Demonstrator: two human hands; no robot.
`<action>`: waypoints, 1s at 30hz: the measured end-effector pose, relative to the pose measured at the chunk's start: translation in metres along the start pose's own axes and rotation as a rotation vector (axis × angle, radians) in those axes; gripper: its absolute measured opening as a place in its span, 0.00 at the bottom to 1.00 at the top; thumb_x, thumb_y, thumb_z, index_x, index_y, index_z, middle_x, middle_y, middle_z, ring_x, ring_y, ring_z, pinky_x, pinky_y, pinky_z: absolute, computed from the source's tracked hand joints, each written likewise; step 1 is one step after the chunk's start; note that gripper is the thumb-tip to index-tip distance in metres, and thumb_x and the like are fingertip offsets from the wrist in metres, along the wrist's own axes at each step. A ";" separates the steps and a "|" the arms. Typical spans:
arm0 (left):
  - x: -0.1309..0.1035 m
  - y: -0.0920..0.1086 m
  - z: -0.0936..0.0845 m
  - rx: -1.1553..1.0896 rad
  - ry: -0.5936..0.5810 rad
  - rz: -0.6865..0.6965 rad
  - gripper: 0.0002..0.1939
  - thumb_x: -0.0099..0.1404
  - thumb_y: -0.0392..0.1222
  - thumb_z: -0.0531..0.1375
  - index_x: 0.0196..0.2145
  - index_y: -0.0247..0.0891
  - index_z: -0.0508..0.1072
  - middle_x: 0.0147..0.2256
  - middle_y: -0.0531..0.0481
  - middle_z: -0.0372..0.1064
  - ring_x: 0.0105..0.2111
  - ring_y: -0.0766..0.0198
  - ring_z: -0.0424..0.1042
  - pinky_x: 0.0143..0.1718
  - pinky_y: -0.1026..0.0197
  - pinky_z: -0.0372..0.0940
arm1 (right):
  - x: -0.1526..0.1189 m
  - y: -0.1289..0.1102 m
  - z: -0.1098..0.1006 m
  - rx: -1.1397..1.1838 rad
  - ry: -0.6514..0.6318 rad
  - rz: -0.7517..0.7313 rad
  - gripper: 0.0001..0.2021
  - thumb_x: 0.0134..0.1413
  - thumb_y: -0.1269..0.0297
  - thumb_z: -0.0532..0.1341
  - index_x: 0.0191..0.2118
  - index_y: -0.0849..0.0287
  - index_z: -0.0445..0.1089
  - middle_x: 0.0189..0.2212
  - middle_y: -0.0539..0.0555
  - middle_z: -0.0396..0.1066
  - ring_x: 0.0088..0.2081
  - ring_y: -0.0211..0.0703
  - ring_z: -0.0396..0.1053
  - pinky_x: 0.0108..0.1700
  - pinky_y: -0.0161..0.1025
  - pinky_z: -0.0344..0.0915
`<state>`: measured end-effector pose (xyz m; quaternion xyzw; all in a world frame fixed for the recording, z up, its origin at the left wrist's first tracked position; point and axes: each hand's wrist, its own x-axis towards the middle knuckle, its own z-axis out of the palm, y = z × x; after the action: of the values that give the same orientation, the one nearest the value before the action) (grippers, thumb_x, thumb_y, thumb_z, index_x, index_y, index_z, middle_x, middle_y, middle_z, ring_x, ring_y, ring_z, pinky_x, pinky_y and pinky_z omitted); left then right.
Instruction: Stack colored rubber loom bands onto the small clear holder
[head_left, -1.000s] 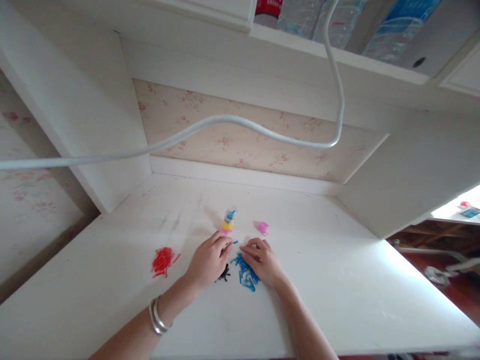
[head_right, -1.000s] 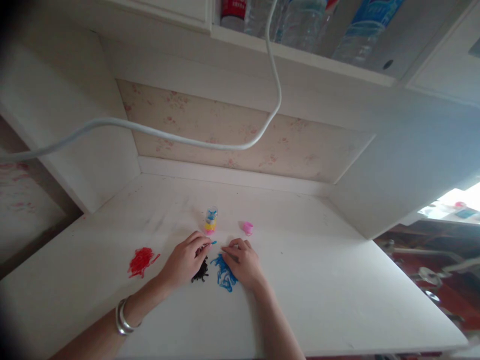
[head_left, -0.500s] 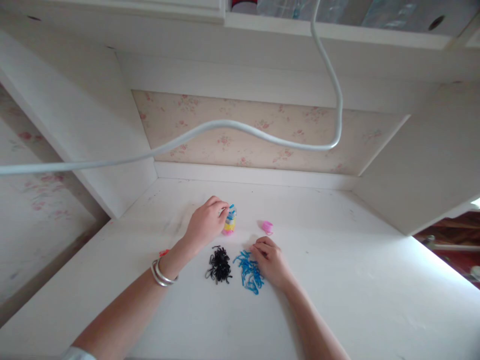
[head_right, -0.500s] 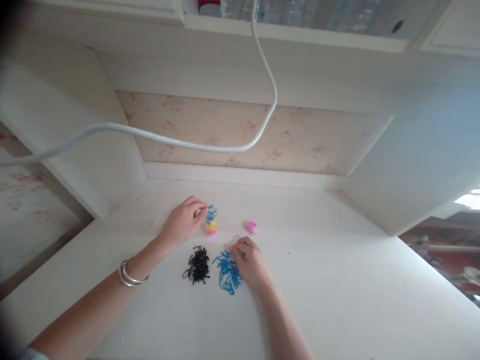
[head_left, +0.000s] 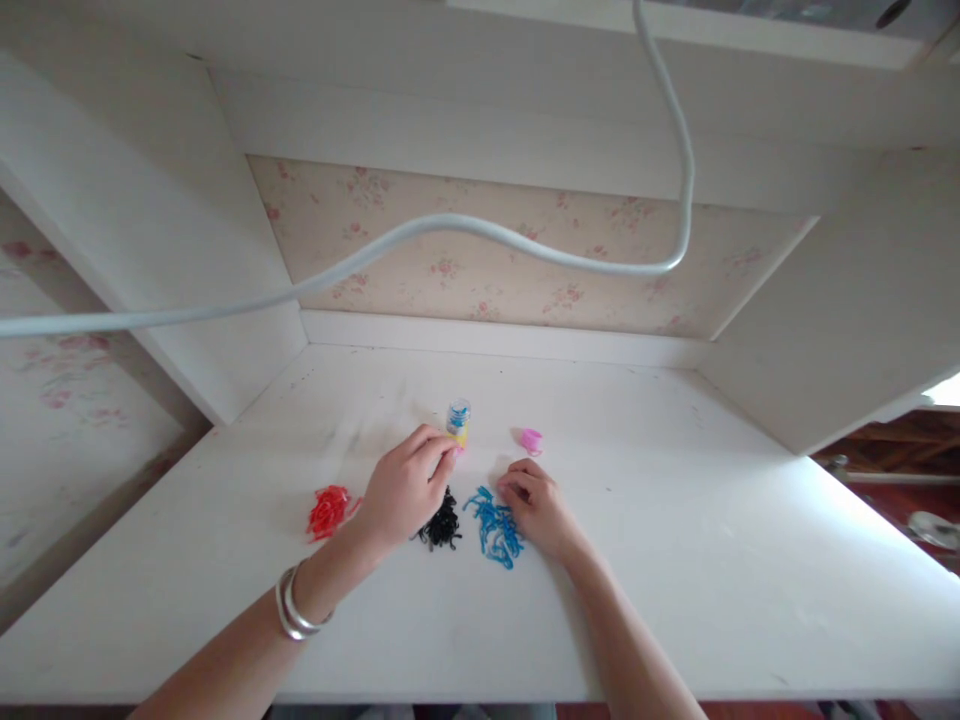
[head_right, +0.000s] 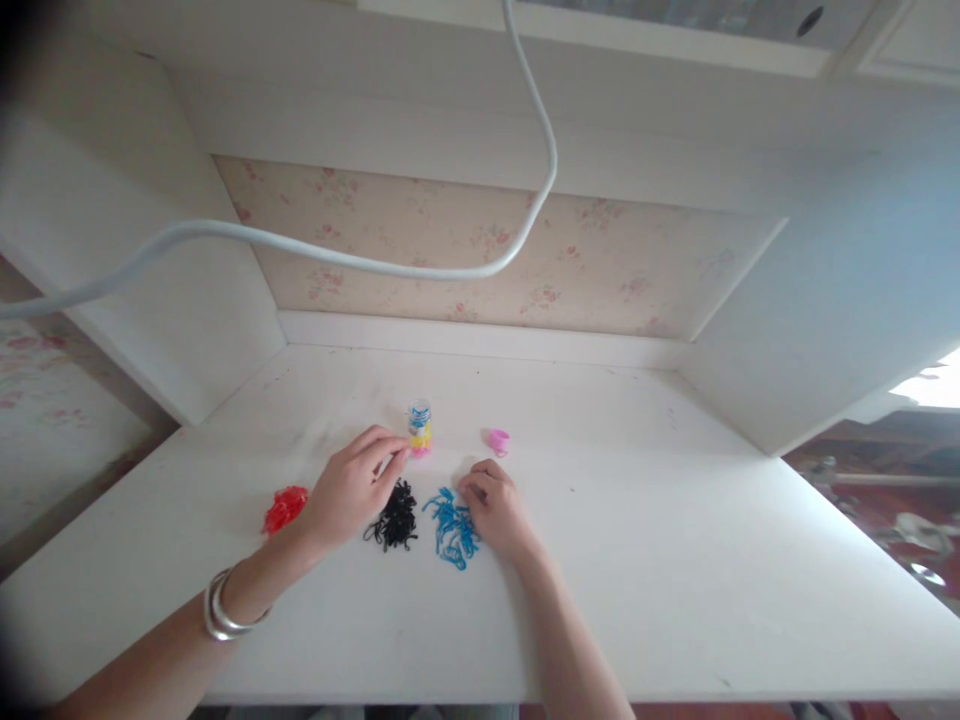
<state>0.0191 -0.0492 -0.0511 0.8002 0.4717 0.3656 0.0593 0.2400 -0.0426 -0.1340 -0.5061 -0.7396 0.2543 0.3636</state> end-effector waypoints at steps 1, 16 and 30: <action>-0.008 0.004 0.005 -0.003 -0.047 0.023 0.11 0.69 0.39 0.49 0.40 0.41 0.71 0.38 0.49 0.69 0.39 0.65 0.69 0.41 0.63 0.64 | 0.000 0.000 0.000 0.010 0.016 -0.011 0.10 0.59 0.64 0.54 0.32 0.57 0.72 0.37 0.54 0.67 0.33 0.39 0.65 0.36 0.36 0.62; -0.055 0.029 0.056 0.107 -0.386 0.261 0.09 0.67 0.39 0.52 0.31 0.38 0.70 0.33 0.48 0.67 0.38 0.59 0.66 0.41 0.53 0.60 | 0.001 -0.002 0.007 0.012 0.240 0.136 0.12 0.58 0.55 0.54 0.36 0.58 0.68 0.29 0.51 0.69 0.26 0.37 0.61 0.30 0.34 0.59; -0.053 0.022 0.047 0.123 -0.344 0.197 0.06 0.66 0.34 0.50 0.34 0.38 0.66 0.36 0.46 0.65 0.35 0.58 0.67 0.39 0.53 0.64 | 0.064 -0.080 -0.013 0.177 0.495 0.162 0.16 0.50 0.52 0.61 0.40 0.58 0.68 0.35 0.52 0.72 0.19 0.29 0.57 0.19 0.30 0.54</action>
<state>0.0496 -0.0914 -0.1035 0.8951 0.3957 0.1981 0.0542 0.1911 -0.0113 -0.0490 -0.5766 -0.5602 0.2149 0.5545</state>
